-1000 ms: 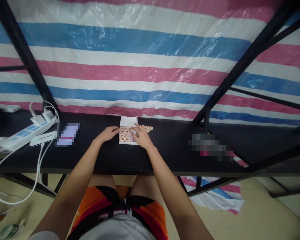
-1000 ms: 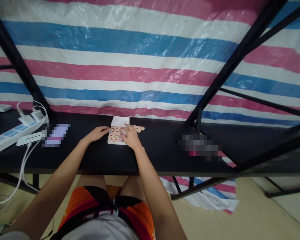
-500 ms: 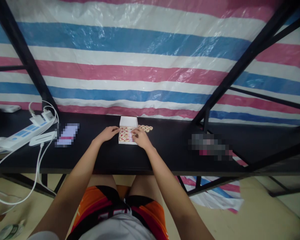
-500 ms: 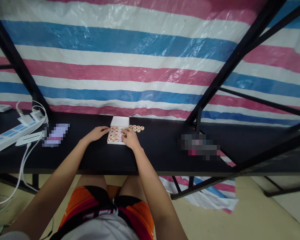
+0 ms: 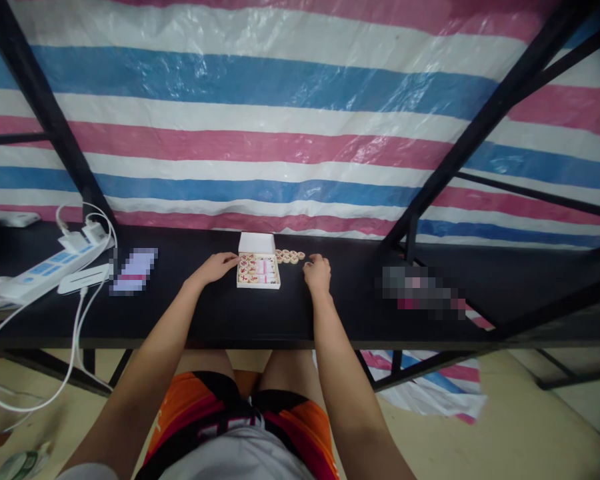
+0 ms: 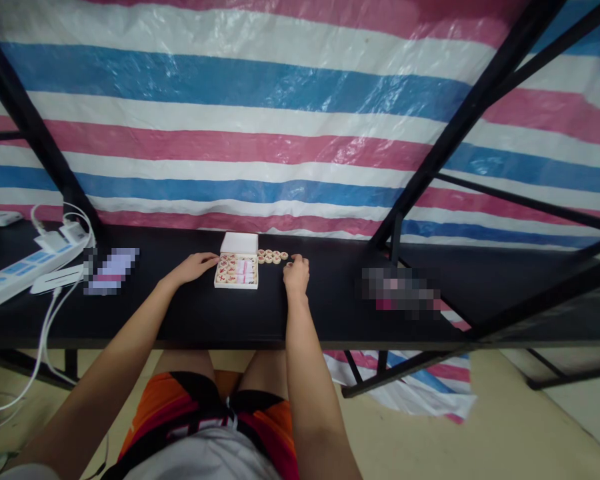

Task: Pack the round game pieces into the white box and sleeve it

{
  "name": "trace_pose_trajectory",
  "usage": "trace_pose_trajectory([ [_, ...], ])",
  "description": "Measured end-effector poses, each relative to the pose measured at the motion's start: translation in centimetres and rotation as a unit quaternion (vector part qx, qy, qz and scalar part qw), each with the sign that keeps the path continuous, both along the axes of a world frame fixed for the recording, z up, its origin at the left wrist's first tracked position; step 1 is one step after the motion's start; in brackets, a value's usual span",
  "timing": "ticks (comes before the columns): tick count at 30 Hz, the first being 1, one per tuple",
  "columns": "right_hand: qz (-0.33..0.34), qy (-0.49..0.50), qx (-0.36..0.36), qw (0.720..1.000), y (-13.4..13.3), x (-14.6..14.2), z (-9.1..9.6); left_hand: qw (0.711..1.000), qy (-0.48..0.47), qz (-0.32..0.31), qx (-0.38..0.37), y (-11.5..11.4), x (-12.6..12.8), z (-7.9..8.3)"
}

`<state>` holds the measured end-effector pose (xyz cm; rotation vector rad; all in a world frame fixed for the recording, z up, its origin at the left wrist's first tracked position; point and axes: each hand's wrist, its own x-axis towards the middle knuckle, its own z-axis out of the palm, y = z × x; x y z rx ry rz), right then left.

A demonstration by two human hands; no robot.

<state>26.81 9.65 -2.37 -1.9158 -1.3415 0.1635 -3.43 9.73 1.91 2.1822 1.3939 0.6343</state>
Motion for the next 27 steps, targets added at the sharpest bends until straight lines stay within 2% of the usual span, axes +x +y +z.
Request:
trace_pose_trajectory([
  [9,0.055,0.012,-0.003,0.998,1.0,0.4,-0.6,1.000,0.008,0.003,-0.001,0.1,0.0,0.0],
  [15,0.073,-0.021,-0.022,0.997,0.7,0.1,-0.2,1.000,0.002,0.002,-0.001,0.1,0.0,-0.1],
  [22,0.077,-0.009,-0.036,0.996,0.2,-0.2,0.3,1.000,-0.001,0.001,-0.006,0.0,0.0,0.0],
  [25,0.083,-0.005,-0.016,0.996,0.1,-0.3,0.5,1.000,0.000,0.001,-0.004,0.0,0.0,0.0],
  [27,0.093,-0.017,0.029,0.995,-0.1,-0.7,0.8,1.000,0.001,0.002,-0.004,0.0,0.0,0.0],
])
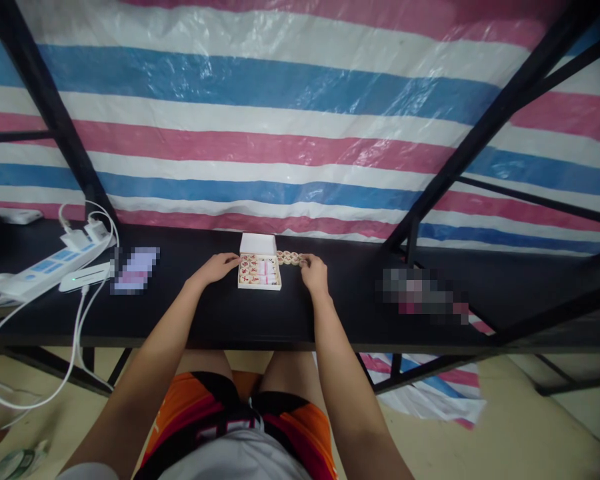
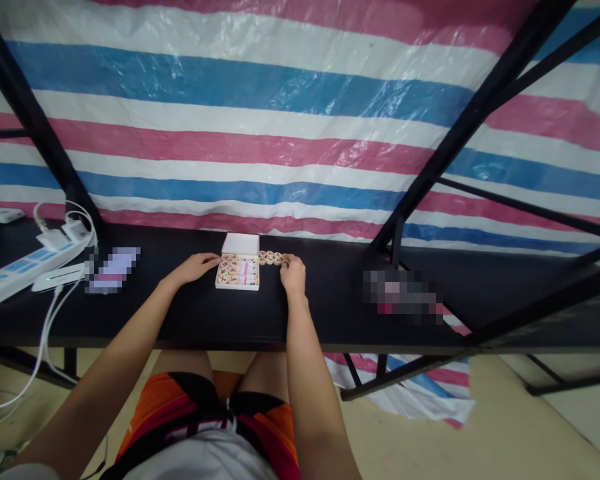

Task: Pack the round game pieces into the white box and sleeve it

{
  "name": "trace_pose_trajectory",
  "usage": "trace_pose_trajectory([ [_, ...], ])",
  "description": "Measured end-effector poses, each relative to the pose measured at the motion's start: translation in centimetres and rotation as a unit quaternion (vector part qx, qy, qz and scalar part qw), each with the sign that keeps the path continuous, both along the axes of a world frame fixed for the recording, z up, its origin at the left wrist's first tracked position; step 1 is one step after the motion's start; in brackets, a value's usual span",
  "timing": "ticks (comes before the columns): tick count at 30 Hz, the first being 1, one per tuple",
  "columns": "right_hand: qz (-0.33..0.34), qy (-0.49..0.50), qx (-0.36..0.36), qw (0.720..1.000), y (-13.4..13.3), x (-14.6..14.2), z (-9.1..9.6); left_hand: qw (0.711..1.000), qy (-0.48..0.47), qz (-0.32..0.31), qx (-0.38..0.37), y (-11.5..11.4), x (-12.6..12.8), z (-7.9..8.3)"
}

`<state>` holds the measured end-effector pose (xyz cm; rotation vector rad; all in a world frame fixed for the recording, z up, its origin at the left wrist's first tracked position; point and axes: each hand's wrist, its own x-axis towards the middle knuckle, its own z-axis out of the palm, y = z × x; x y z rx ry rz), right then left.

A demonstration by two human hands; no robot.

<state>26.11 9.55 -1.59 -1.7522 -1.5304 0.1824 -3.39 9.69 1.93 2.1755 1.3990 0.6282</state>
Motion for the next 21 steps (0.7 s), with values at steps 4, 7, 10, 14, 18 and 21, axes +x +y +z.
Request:
trace_pose_trajectory([
  [4,0.139,-0.026,0.087,0.986,-1.0,-2.7,0.9,1.000,0.004,-0.001,0.001,0.0,0.0,0.0],
  [7,0.301,-0.063,0.100,0.946,-2.3,-5.4,1.6,1.000,0.005,-0.002,0.003,0.0,0.0,-0.1],
  [10,0.369,-0.103,0.102,0.918,-3.3,-7.1,1.8,1.000,-0.001,-0.003,0.010,0.1,0.0,-0.1],
  [14,0.376,-0.128,0.091,0.913,-3.7,-7.6,1.6,1.000,-0.005,-0.004,0.014,0.2,0.0,-0.3],
  [18,0.378,-0.121,0.076,0.915,-3.6,-7.6,1.5,1.000,-0.004,-0.006,0.014,0.3,-0.1,-0.4],
  [21,0.387,-0.108,0.077,0.912,-3.6,-7.6,1.5,1.000,0.001,-0.002,0.014,0.3,-0.1,-0.3],
])
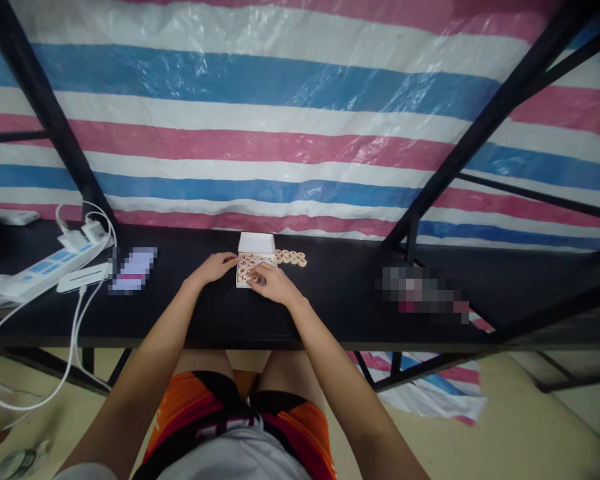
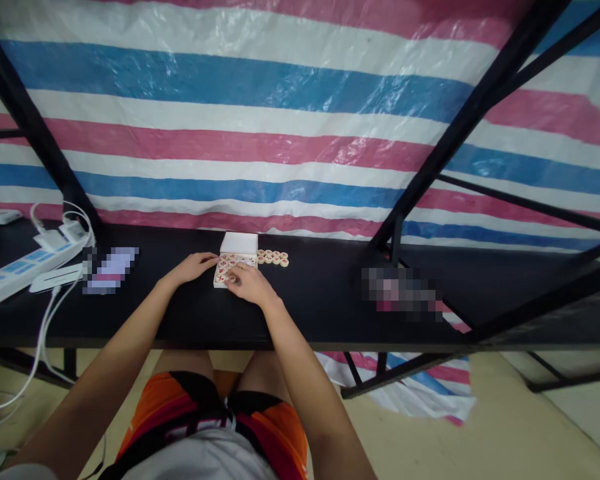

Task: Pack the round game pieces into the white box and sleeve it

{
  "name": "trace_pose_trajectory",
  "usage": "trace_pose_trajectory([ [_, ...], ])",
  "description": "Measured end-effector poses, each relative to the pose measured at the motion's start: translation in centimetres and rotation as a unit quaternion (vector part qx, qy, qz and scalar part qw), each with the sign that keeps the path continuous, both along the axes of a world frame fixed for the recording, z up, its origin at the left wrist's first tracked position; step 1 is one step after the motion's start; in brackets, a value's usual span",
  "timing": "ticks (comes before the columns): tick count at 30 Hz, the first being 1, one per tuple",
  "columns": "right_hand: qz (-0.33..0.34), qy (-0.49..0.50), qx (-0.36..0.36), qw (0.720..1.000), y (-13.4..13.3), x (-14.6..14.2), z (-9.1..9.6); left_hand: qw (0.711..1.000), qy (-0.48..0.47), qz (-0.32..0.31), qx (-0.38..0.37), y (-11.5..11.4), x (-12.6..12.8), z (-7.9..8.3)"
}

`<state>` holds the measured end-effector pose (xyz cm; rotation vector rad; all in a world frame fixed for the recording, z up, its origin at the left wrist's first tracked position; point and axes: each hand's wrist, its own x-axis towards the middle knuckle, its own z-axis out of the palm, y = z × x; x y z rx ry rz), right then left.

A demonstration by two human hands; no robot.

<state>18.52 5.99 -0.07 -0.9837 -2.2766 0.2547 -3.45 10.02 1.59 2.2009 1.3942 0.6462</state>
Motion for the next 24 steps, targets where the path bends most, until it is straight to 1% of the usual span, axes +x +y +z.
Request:
trace_pose_trajectory([
  [6,0.011,0.036,-0.005,0.999,0.2,-0.2,-0.2,1.000,-0.003,0.000,0.000,-0.1,0.0,0.1],
  [8,0.006,0.067,-0.007,0.998,0.4,-0.1,-0.3,1.000,-0.004,0.001,0.000,0.0,0.0,0.0],
  [10,-0.014,0.107,-0.003,0.994,0.8,0.4,-0.4,1.000,-0.002,0.003,-0.003,0.0,0.0,0.0],
  [12,-0.069,0.146,0.008,0.987,1.4,1.2,-0.5,1.000,-0.001,0.003,-0.004,0.0,0.0,0.1],
  [14,-0.164,0.177,0.011,0.970,2.1,2.3,-0.7,1.000,0.001,0.002,-0.005,-0.1,0.0,0.1],
  [15,-0.214,0.183,0.000,0.960,2.4,3.0,-0.8,1.000,0.002,0.002,-0.005,-0.1,0.0,0.2],
  [16,-0.262,0.187,-0.017,0.947,2.7,3.5,-1.0,1.000,0.003,0.003,-0.005,-0.1,0.0,0.2],
  [17,-0.296,0.183,-0.044,0.936,2.9,4.1,-1.2,1.000,0.005,0.003,-0.005,-0.1,0.0,0.2],
  [19,-0.334,0.157,-0.101,0.924,3.2,4.8,-1.6,1.000,0.008,0.005,-0.006,-0.1,-0.1,0.2],
  [21,-0.329,0.134,-0.130,0.926,3.3,4.9,-1.9,1.000,0.009,0.007,-0.008,-0.1,0.0,0.2],
  [24,-0.278,0.135,-0.125,0.943,3.3,4.6,-2.0,1.000,0.008,0.006,-0.009,-0.2,0.0,0.2],
])
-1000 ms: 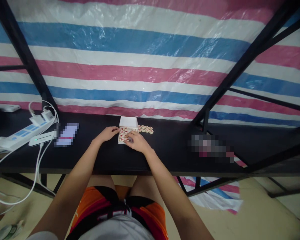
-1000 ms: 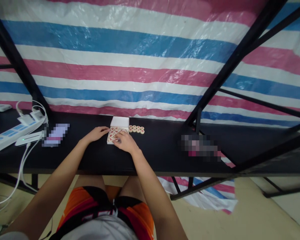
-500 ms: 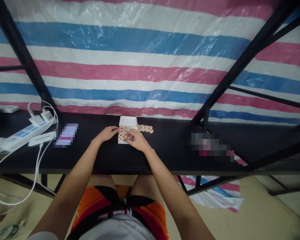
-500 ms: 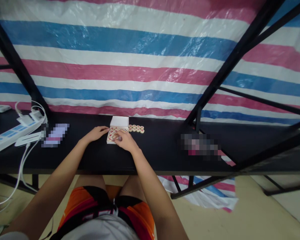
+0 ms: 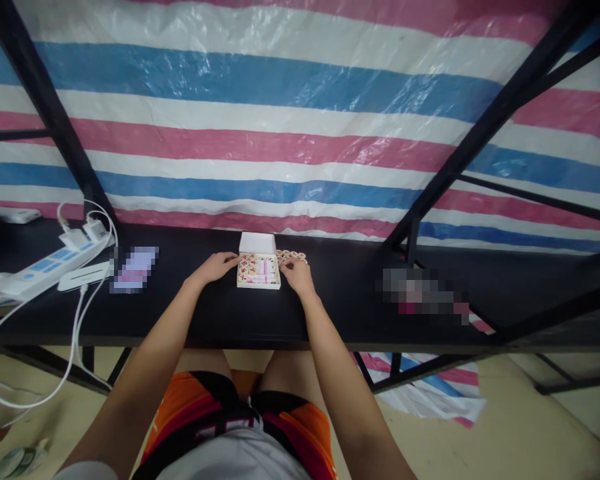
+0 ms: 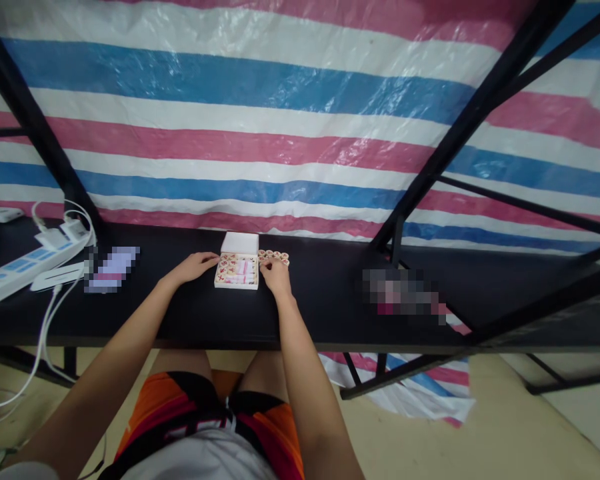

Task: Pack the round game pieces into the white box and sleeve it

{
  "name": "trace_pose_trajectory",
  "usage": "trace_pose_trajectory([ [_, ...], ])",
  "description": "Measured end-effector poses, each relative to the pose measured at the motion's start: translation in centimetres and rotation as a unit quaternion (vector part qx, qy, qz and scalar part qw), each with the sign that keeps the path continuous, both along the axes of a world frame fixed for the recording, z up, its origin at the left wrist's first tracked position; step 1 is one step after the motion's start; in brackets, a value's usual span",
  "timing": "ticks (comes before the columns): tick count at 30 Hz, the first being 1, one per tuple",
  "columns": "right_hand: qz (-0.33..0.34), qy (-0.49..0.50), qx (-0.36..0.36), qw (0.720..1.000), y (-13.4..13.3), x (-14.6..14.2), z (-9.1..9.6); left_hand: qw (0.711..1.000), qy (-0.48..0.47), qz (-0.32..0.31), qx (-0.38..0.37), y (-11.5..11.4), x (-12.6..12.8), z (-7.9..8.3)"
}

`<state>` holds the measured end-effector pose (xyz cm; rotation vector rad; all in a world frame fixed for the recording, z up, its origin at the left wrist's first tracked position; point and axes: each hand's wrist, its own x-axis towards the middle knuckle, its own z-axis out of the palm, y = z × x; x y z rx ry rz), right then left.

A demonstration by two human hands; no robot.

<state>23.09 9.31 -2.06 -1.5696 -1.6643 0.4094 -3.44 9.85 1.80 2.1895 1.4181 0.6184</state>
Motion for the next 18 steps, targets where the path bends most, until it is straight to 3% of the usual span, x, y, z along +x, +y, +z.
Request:
trace_pose_trajectory([
  [7,0.023,0.033,0.009,0.999,0.1,-0.1,0.0,1.000,-0.002,-0.002,0.002,0.0,0.0,-0.1],
  [10,0.039,-0.001,0.069,0.997,-0.3,-0.8,0.3,1.000,-0.003,-0.003,0.003,0.1,0.0,-0.1],
  [14,0.158,-0.070,0.148,0.974,-1.5,-3.3,0.9,1.000,-0.004,-0.003,0.002,0.1,0.0,-0.1],
  [18,0.258,-0.132,0.158,0.944,-2.6,-5.0,1.3,1.000,-0.005,-0.006,0.009,0.2,0.0,-0.2],
])
